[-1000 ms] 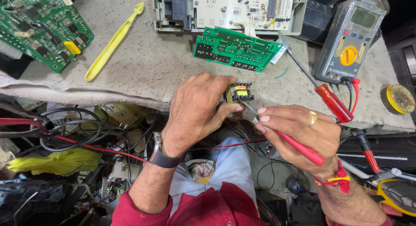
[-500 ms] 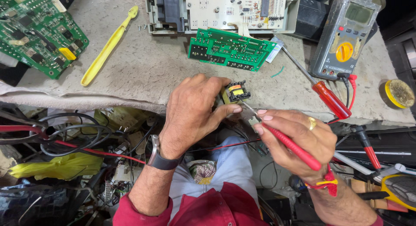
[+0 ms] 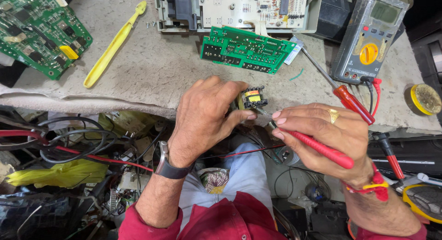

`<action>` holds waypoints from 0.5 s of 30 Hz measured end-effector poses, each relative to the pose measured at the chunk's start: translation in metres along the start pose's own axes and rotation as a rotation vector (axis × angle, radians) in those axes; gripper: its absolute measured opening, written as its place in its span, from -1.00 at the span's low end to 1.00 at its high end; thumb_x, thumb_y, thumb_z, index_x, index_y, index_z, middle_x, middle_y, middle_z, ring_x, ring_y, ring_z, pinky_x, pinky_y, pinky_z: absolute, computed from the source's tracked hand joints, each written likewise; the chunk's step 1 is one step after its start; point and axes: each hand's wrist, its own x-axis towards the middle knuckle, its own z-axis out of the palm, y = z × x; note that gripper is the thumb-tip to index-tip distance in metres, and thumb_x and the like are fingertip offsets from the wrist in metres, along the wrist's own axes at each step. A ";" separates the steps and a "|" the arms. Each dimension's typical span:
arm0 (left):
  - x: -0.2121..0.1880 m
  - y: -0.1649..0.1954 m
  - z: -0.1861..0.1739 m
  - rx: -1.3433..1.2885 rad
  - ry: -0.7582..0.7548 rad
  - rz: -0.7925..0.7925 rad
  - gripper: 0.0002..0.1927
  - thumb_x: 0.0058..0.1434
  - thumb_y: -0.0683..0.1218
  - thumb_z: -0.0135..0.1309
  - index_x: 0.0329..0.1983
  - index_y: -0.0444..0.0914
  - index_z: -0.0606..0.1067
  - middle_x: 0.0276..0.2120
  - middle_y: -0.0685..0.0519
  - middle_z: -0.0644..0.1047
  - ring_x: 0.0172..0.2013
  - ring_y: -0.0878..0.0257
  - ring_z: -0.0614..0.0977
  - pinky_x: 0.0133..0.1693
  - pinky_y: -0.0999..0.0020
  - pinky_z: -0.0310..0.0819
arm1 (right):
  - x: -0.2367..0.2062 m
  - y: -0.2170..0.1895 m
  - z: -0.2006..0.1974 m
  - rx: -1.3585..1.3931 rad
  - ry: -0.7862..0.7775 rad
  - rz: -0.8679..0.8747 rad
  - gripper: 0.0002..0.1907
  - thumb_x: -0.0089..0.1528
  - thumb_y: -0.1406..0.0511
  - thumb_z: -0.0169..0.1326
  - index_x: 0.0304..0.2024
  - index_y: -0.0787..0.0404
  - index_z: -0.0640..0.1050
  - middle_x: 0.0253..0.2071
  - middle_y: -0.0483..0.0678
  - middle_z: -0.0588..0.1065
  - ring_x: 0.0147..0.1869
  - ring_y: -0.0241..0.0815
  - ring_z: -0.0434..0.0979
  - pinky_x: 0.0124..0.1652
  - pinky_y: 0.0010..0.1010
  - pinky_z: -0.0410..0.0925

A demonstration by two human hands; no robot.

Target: The person uses pliers to strip wires on a small transformer and then uses a soldering iron to solder connections on a green circuit board. The workspace is cluttered with electronic components and tools.

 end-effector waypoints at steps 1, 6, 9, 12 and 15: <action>0.000 0.000 0.000 0.001 -0.004 -0.001 -0.51 0.09 0.13 0.37 -0.03 -0.21 0.54 -0.41 -0.03 0.47 -0.31 -0.04 0.53 -0.25 0.06 0.36 | 0.004 0.000 -0.005 -0.001 -0.036 -0.014 -0.74 0.10 0.47 0.38 -0.21 0.31 0.58 -0.21 0.05 0.62 -0.09 -0.06 0.71 -0.11 -0.35 0.54; 0.000 0.000 0.000 0.001 0.004 0.004 -0.51 0.09 0.13 0.38 -0.03 -0.21 0.54 -0.41 -0.03 0.46 -0.32 -0.04 0.52 -0.26 0.06 0.36 | 0.016 0.001 -0.013 0.022 -0.126 -0.055 -0.74 0.10 0.46 0.37 -0.20 0.31 0.58 -0.20 0.03 0.62 -0.10 -0.07 0.71 -0.11 -0.35 0.55; 0.000 0.000 0.000 -0.005 0.013 -0.004 -0.50 0.08 0.14 0.38 -0.03 -0.22 0.54 -0.41 -0.03 0.46 -0.33 -0.04 0.52 -0.27 0.06 0.36 | 0.017 -0.001 -0.006 -0.016 -0.092 -0.079 -0.73 0.10 0.46 0.39 -0.20 0.31 0.58 -0.20 0.03 0.62 -0.11 -0.06 0.71 -0.13 -0.35 0.55; 0.000 -0.001 0.000 0.001 0.019 -0.017 -0.49 0.07 0.15 0.39 -0.03 -0.22 0.54 -0.42 -0.03 0.45 -0.35 -0.03 0.52 -0.28 0.07 0.36 | 0.014 -0.006 0.001 -0.085 -0.038 -0.116 -0.71 0.09 0.47 0.39 -0.20 0.30 0.57 -0.20 0.06 0.61 -0.11 -0.01 0.70 -0.14 -0.31 0.54; 0.000 -0.001 0.002 0.009 0.019 -0.023 -0.49 0.07 0.14 0.40 -0.04 -0.21 0.54 -0.42 -0.02 0.46 -0.35 -0.02 0.52 -0.28 0.08 0.36 | 0.012 -0.009 0.005 -0.140 -0.028 -0.161 -0.70 0.07 0.49 0.38 -0.21 0.33 0.55 -0.22 0.09 0.60 -0.14 0.04 0.68 -0.15 -0.25 0.54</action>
